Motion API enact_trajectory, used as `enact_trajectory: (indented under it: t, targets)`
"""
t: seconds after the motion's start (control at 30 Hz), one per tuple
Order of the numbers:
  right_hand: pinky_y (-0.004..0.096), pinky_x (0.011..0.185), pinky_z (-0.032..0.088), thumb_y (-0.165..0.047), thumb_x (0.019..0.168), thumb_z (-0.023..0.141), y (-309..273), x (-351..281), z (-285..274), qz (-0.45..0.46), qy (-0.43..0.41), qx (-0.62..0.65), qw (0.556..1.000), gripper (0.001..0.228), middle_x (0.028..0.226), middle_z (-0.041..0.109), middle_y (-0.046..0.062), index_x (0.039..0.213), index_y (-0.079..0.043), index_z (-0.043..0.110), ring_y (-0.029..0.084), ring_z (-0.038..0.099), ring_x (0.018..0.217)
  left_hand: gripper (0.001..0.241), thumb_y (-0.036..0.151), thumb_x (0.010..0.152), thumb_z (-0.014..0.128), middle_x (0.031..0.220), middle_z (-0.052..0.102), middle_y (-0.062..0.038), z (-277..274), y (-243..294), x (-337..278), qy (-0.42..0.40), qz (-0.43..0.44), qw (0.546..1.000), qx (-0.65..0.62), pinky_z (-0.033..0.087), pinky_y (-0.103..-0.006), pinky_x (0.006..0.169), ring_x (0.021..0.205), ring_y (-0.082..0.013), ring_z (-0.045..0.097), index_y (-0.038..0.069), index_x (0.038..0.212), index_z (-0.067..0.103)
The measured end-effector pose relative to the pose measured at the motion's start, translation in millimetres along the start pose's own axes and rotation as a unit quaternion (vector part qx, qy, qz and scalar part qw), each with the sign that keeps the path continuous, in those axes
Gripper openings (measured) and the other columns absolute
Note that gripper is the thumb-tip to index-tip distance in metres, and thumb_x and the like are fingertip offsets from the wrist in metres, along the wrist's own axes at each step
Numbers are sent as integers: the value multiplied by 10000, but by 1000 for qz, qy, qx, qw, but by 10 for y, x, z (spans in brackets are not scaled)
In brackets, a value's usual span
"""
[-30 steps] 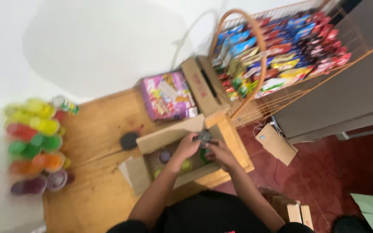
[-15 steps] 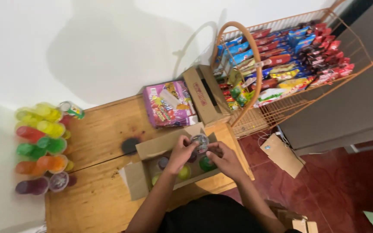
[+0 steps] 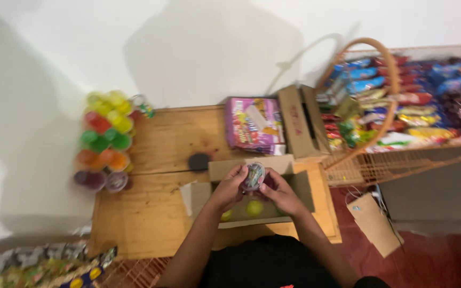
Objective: Sort small plastic food containers and snacks into cardboard boxes on a table.
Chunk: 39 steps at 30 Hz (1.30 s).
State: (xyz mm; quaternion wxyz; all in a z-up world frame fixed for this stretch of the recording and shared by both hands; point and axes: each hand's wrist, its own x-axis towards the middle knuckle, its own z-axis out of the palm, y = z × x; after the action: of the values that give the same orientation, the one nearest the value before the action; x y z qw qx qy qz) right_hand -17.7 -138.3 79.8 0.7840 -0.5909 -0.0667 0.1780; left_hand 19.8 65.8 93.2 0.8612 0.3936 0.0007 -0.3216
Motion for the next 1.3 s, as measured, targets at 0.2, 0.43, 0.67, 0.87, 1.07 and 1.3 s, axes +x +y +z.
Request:
enact_trajectory:
  t: [0.2,0.43,0.67,0.87,1.07,1.3]
  targets:
    - [316,977,524,-201,980,684,62,477,744,-10,-7,43,999,466,1207,662,36,1385,-40,520,139,631,1108,333,377,1093,563,1088,698,-8,-762,90,-249,124,146,971,144,548,-275,862,987,-102,645,89,1204,687]
    - [302,858,528,-133,918,758,238,1108,1456,39,-8,-54,998,448,1119,671,67,1323,-21,603,147,629,972,311,363,984,578,1096,585,-4,-1192,603,-1067,288,119,947,78,539,-358,769,923,-159,625,228,1260,529]
    - [309,768,575,-130,895,758,744,1801,2242,126,-53,-6,991,446,1011,675,84,1289,2,596,160,667,849,434,466,1075,424,1320,600,7,-2057,561,-1513,372,195,905,60,497,-374,931,1182,-136,567,161,1347,569]
    - [312,653,514,-183,872,785,770,2224,2999,151,-64,-128,978,393,895,669,57,1202,-1,675,141,624,753,392,339,1039,507,1252,657,-45,-2712,531,-1641,448,205,869,52,538,-377,888,1137,-172,646,101,1341,584]
    - [322,706,564,-395,771,847,852,2619,3557,64,-49,-350,933,485,864,743,84,1055,-19,735,168,707,758,204,179,1018,658,1054,656,-130,-3028,683,-1683,546,284,787,-42,603,-348,725,868,-180,718,-3,1086,594]
    - [374,768,575,-443,779,830,1009,2948,3781,3,-100,-457,884,508,902,765,130,1012,2,757,218,745,834,182,152,941,709,855,716,-113,-3116,884,-1723,651,237,722,-7,568,-350,595,684,-191,710,-16,990,657]
